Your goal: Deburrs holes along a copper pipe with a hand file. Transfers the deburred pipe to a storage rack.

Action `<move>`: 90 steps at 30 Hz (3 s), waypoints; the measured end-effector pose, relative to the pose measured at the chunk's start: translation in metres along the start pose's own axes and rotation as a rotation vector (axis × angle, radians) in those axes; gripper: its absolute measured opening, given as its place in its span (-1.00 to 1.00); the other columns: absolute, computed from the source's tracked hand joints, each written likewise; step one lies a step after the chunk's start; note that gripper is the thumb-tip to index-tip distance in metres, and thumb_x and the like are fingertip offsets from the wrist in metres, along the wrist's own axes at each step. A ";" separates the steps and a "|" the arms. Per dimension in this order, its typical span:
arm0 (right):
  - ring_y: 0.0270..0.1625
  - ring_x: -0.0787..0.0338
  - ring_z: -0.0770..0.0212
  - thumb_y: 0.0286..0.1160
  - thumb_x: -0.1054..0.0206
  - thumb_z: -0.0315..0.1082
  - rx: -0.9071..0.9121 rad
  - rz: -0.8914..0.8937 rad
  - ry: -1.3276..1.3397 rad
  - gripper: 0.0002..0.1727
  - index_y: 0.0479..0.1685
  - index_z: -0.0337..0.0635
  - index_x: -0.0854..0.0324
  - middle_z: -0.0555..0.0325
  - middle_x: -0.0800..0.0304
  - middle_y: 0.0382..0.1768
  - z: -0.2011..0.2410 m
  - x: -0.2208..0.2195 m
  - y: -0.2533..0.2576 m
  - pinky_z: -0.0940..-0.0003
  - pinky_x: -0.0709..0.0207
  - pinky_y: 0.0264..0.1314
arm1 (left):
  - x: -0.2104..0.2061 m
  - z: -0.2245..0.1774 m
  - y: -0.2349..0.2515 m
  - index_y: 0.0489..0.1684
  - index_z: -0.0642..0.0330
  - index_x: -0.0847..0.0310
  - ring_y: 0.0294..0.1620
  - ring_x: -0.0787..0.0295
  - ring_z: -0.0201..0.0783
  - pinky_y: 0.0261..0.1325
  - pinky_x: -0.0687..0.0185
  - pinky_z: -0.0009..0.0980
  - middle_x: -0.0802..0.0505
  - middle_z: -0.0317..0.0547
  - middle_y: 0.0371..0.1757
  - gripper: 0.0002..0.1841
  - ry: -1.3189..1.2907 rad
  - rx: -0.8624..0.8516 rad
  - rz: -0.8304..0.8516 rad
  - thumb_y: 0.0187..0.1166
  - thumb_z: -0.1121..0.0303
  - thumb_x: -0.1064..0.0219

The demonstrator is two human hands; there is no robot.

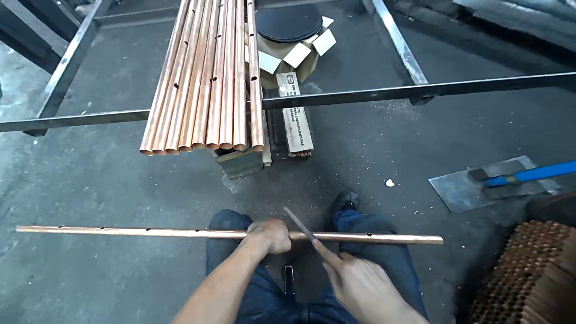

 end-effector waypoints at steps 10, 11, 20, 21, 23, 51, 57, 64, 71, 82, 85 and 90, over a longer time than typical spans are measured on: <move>-0.28 -0.87 -0.19 0.84 0.04 -0.02 -0.010 0.186 0.096 -0.43 0.83 0.36 -0.30 -0.13 -0.87 -0.15 -0.008 0.022 -0.057 -0.21 -0.68 -0.31 | -0.002 -0.001 -0.006 -0.18 0.23 -0.73 0.13 -0.84 0.18 0.03 -0.69 0.33 -0.87 0.15 0.04 -0.60 0.015 -0.011 -0.079 0.43 0.01 -0.32; -0.31 -0.86 -0.18 0.81 0.01 -0.03 -0.012 0.154 0.093 -0.42 0.82 0.37 -0.31 -0.10 -0.87 -0.20 -0.008 0.017 -0.046 -0.20 -0.68 -0.32 | -0.002 -0.002 -0.005 -0.17 0.22 -0.73 0.13 -0.84 0.18 0.04 -0.69 0.32 -0.87 0.15 0.04 -0.61 0.015 -0.012 -0.095 0.44 0.02 -0.32; -0.32 -0.87 -0.16 0.76 -0.09 -0.05 0.008 0.120 0.098 -0.43 0.77 0.37 -0.40 -0.07 -0.89 -0.23 -0.005 0.041 -0.026 -0.21 -0.69 -0.33 | -0.008 -0.003 -0.008 -0.16 0.21 -0.73 0.10 -0.86 0.13 0.05 -0.73 0.23 -0.89 0.09 0.01 -0.63 0.018 -0.025 -0.200 0.46 0.05 -0.32; -0.32 -0.87 -0.18 0.80 -0.05 -0.03 -0.003 0.159 0.097 -0.44 0.79 0.35 -0.37 -0.11 -0.88 -0.20 -0.006 0.042 -0.044 -0.22 -0.69 -0.33 | -0.008 -0.003 -0.008 -0.16 0.21 -0.73 0.10 -0.86 0.13 0.04 -0.73 0.22 -0.89 0.09 0.00 -0.63 0.018 -0.026 -0.202 0.46 0.04 -0.32; -0.29 -0.86 -0.19 0.84 0.05 -0.01 -0.019 0.211 0.083 -0.42 0.83 0.34 -0.30 -0.12 -0.87 -0.18 -0.007 0.034 -0.057 -0.21 -0.68 -0.32 | -0.009 -0.003 -0.007 -0.16 0.21 -0.74 0.10 -0.86 0.13 0.04 -0.73 0.23 -0.89 0.08 0.00 -0.63 0.017 -0.030 -0.217 0.48 0.05 -0.30; -0.27 -0.86 -0.23 0.83 0.06 -0.03 -0.140 0.251 0.078 -0.41 0.85 0.30 -0.27 -0.16 -0.86 -0.19 0.014 0.039 -0.050 -0.22 -0.67 -0.29 | -0.017 -0.008 -0.004 0.00 0.19 -0.75 0.12 -0.89 0.13 0.09 -0.74 0.17 -0.92 0.08 0.04 -0.60 0.044 0.037 -0.287 0.67 0.05 -0.15; 0.14 -0.86 -0.17 0.82 0.08 -0.04 -0.236 0.369 0.025 -0.39 0.87 0.38 -0.18 -0.06 -0.89 0.03 0.013 0.022 0.051 -0.21 -0.68 0.18 | -0.023 -0.009 -0.002 0.20 0.08 -0.67 0.11 -0.92 0.10 0.08 -0.77 0.12 -0.93 0.05 0.01 -0.50 0.063 0.053 -0.391 0.84 -0.07 0.09; -0.35 -0.86 -0.14 0.72 -0.11 -0.01 -0.296 -0.087 0.138 -0.38 0.81 0.40 -0.33 -0.04 -0.90 -0.24 -0.042 0.048 -0.043 -0.22 -0.67 -0.36 | -0.025 -0.005 -0.018 0.58 0.10 -0.44 0.04 -0.91 0.07 0.13 -0.76 0.13 -0.92 0.01 -0.03 0.16 0.063 0.050 -0.429 0.26 -0.77 0.04; -0.36 -0.85 -0.07 0.70 -0.11 0.01 -0.334 -0.163 0.213 -0.40 0.78 0.40 -0.38 0.03 -0.90 -0.23 -0.059 0.041 -0.054 -0.17 -0.68 -0.36 | -0.030 -0.009 -0.014 0.58 0.03 -0.47 0.04 -0.92 0.07 0.10 -0.77 0.12 -0.93 0.00 -0.02 0.16 0.114 0.071 -0.473 0.28 -0.79 0.21; -0.45 -0.83 0.02 0.68 -0.09 0.03 -0.244 -0.265 0.148 -0.43 0.70 0.40 -0.48 0.12 -0.87 -0.33 -0.061 0.035 -0.054 -0.06 -0.66 -0.48 | -0.030 -0.016 -0.010 0.39 -0.06 -0.65 0.02 -0.93 0.04 0.04 -0.77 0.10 -0.94 -0.04 -0.04 0.05 0.160 0.027 -0.535 0.40 -0.72 0.35; -0.49 -0.81 0.04 0.69 -0.05 0.02 -0.209 -0.297 0.135 -0.44 0.70 0.41 -0.49 0.15 -0.85 -0.38 -0.056 0.033 -0.054 -0.03 -0.62 -0.54 | -0.028 -0.016 -0.008 0.20 -0.05 -0.72 0.01 -0.93 0.03 0.03 -0.76 0.12 -0.94 -0.03 -0.12 0.02 0.157 -0.009 -0.530 0.47 -0.66 0.45; -0.39 -0.86 -0.02 0.76 -0.05 0.02 -0.141 -0.174 0.117 -0.44 0.74 0.43 -0.42 0.10 -0.89 -0.30 -0.042 0.028 -0.057 -0.07 -0.67 -0.44 | -0.016 -0.015 -0.001 0.11 -0.03 -0.76 0.09 -0.88 0.02 0.17 -0.73 0.15 -0.92 -0.04 -0.05 -0.07 0.152 -0.083 -0.348 0.37 -0.70 0.08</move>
Point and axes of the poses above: each hand's wrist, its own y-axis towards the middle knuckle, its own x-axis out of the back of the hand, z = x × y, the point moved 4 cm from there along y, towards the middle knuckle
